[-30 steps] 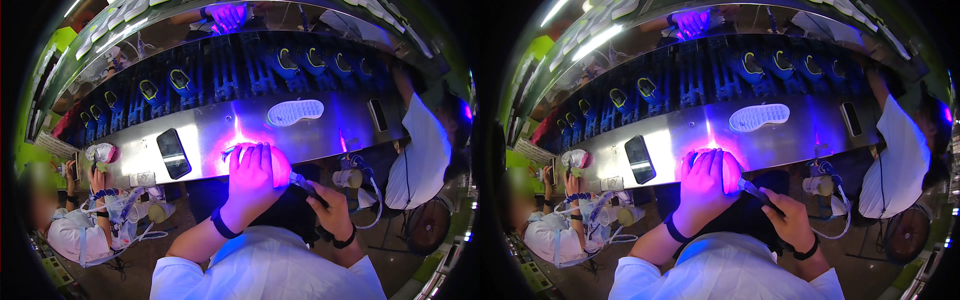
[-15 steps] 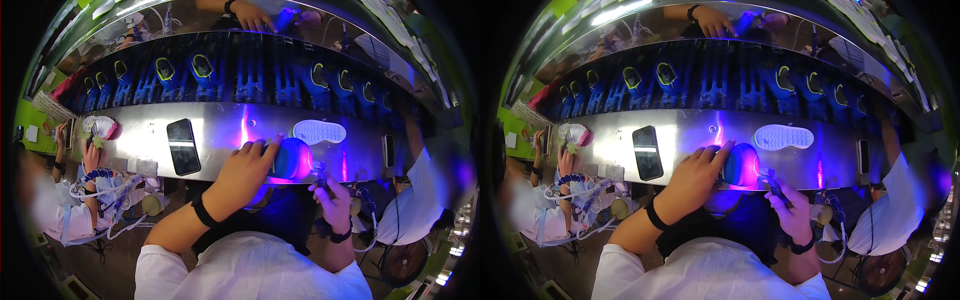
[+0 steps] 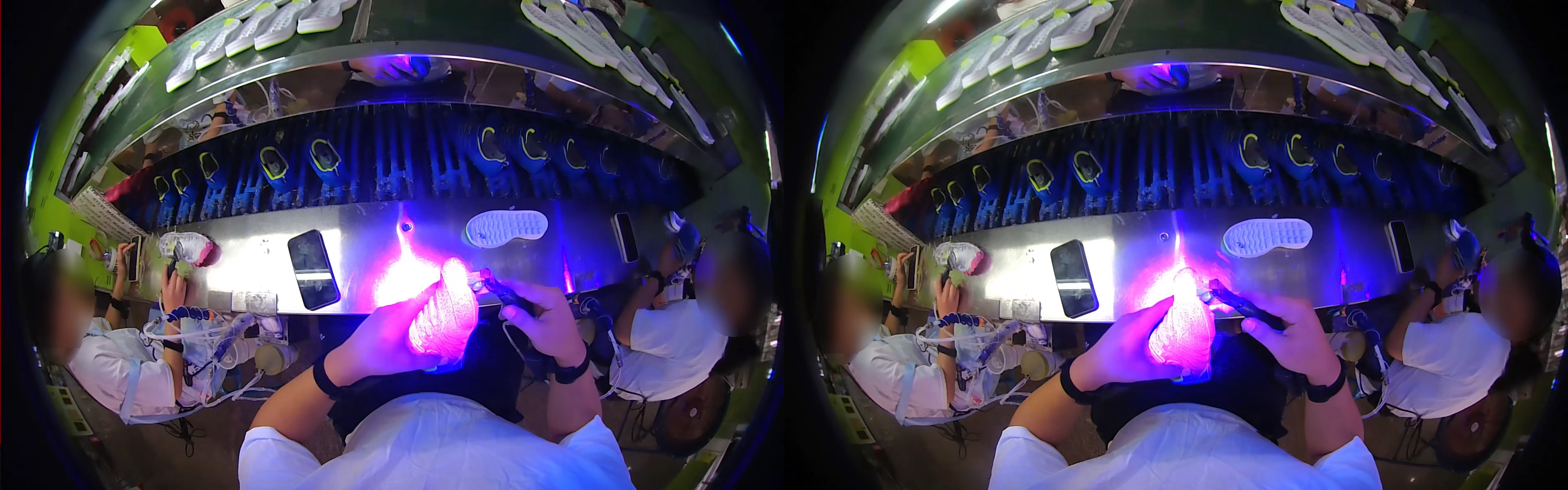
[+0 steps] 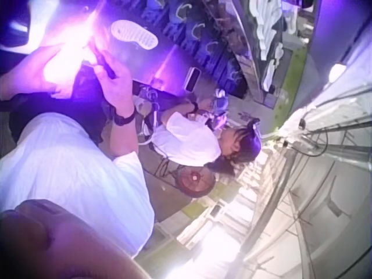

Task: The recorder uses a specialized handheld tool to process and assemble shoe components along a production line.

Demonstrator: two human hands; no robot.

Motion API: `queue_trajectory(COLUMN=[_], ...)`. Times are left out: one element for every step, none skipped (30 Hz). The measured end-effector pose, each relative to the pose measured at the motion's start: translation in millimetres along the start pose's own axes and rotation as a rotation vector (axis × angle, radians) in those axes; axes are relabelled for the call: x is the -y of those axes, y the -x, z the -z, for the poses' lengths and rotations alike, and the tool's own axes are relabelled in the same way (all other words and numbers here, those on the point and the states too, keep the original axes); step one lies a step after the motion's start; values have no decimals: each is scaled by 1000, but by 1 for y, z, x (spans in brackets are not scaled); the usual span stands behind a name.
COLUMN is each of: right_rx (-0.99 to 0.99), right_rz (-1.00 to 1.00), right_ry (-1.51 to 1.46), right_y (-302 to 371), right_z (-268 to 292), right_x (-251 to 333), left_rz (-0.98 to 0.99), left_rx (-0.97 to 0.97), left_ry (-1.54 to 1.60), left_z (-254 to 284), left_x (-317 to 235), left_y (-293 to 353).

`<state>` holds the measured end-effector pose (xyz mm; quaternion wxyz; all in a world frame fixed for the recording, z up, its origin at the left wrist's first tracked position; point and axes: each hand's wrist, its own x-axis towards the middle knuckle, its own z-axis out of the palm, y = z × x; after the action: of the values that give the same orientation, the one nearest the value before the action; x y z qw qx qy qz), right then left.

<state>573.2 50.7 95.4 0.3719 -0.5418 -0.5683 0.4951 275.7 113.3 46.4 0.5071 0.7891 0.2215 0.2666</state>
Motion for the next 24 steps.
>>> queue_trajectory(right_rx=[1, 0, 15, 30, 30, 32, 33, 30, 5, -20, -23, -34, -43, -49, -69, -88, -93, -106, -119, -115, -80, -45, -9, -3], right_rz=[34, 45, 39, 32, 40, 92, 143, 147, 58, -33, -30, 17, 63, 59, 54, 48, 44, 25, 6, 1, -71, -144, -196, -206], right_ry=[-5, -8, -11, -14, -19, 45, 110, 105, 50, -4, -7, 26, 59, 58, 34, 9, 8, 21, 34, 32, 6, -21, -23, -28], right_y=[3, 7, 11, 15, 18, 21, 23, 27, 31, 33, 32, 32, 33, 34, 35, 36, 38, 39, 40, 42, 45, 48, 58, 65], right_z=[2, 5, 7, 10, 13, 16, 17, 16, 16, 16, 16, 15, 15, 14, 11, 9, 6, 4, 2, 1, 0, -3, -2, 2], right_x=[-2, -1, -2, -2, -3, -5, -7, -7, -6, -5, -6, -8, -11, -15, -21, -25, -27, -28, -29, -28, -28, -30, -40, -45], left_rz=[-4, 66, 138, 139, 227, 315, 317, 341, 363, 362, 434, 504, 502, 532, 560, 560, 615, 672, 676, 642, 611, 622, 644, 666], left_rx=[0, 53, 106, 106, 132, 158, 160, 152, 143, 146, 157, 172, 179, 157, 137, 145, 120, 88, 87, 64, 42, 40, 11, -18], left_ry=[-11, 35, 81, 71, 108, 145, 137, 97, 58, 53, 93, 139, 139, 219, 299, 300, 354, 410, 413, 510, 612, 621, 615, 603], left_z=[1, 2, 2, 3, 3, 2, 0, -2, -4, -7, -9, -13, -16, -20, -19, -19, -18, -18, -21, -24, -26, -26, -24, -21], left_x=[-6, -15, -22, -28, -35, -38, -40, -41, -42, -37, -28, -22, -18, -16, -18, -22, -30, -38, -33, -25, -22, -20, -20, -20], left_y=[-2, -5, -7, -8, -10, -11, -12, -12, -13, -12, -9, -8, -8, -8, -13, -17, -20, -23, -22, -19, -19, -20, -21, -24])
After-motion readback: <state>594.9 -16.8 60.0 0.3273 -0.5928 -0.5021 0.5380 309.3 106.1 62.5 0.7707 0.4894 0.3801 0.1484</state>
